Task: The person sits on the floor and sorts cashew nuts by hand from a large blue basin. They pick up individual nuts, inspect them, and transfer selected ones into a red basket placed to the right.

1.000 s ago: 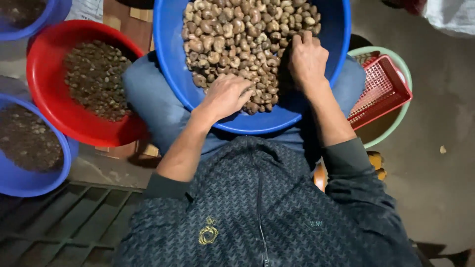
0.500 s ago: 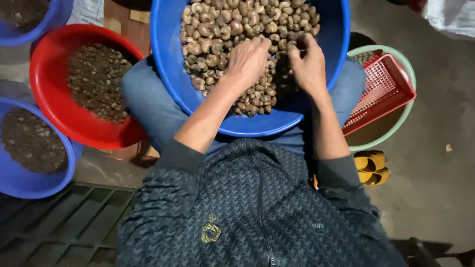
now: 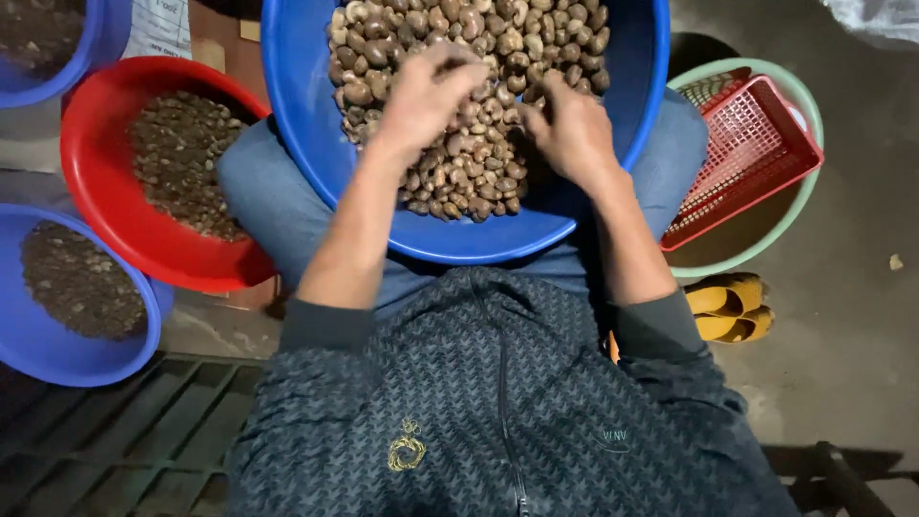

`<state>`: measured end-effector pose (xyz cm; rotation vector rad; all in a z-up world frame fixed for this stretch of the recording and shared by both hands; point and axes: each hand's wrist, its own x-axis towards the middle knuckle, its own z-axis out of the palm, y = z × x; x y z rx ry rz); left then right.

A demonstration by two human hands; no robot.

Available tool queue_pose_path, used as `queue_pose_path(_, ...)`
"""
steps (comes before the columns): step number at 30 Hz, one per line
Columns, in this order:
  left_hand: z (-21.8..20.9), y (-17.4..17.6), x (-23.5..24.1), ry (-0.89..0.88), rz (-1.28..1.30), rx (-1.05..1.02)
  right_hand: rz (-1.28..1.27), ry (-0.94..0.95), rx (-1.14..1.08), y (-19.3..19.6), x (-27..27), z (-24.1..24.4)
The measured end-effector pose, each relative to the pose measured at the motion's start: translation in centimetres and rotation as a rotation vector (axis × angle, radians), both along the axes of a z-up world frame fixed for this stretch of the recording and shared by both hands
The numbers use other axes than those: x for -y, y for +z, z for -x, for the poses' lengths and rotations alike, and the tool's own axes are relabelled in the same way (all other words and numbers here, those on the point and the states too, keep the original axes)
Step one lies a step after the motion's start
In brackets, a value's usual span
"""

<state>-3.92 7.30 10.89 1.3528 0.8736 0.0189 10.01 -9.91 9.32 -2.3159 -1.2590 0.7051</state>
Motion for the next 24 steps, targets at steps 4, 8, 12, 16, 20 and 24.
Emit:
queue_pose_path(4, 4.3, -0.3, -2.3, 0.181, 0.307, 0.326, 0.172, 0.174, 0.255, -5.4, 0.2, 0.8)
queue_pose_path(8, 6.3, 1.1, -2.7, 0.245, 0.328, 0.517, 0.074, 0.170, 0.345, -7.1, 0.2, 1.0)
queue_pose_path(12, 5.7, 1.2, -2.0, 0.402, 0.206, 0.094, 0.096, 0.214, 0.335, -5.8, 0.1, 1.5)
queue_pose_path(16, 6.1, -2.7, -1.4, 0.216, -0.178, 0.121, 0.148, 0.060, 0.021, -3.1, -0.8, 1.4)
queue_pose_path(20, 6.8, -3.9, -1.1, 0.049, -0.570, -0.004, -0.192, -0.112, -0.559, -1.1, -0.6, 0.6)
queue_pose_path(24, 6.3, -2.4, -1.0, -0.046, -0.640, -0.042, -0.462, -0.401, -1.356, -0.2, -1.1, 1.1)
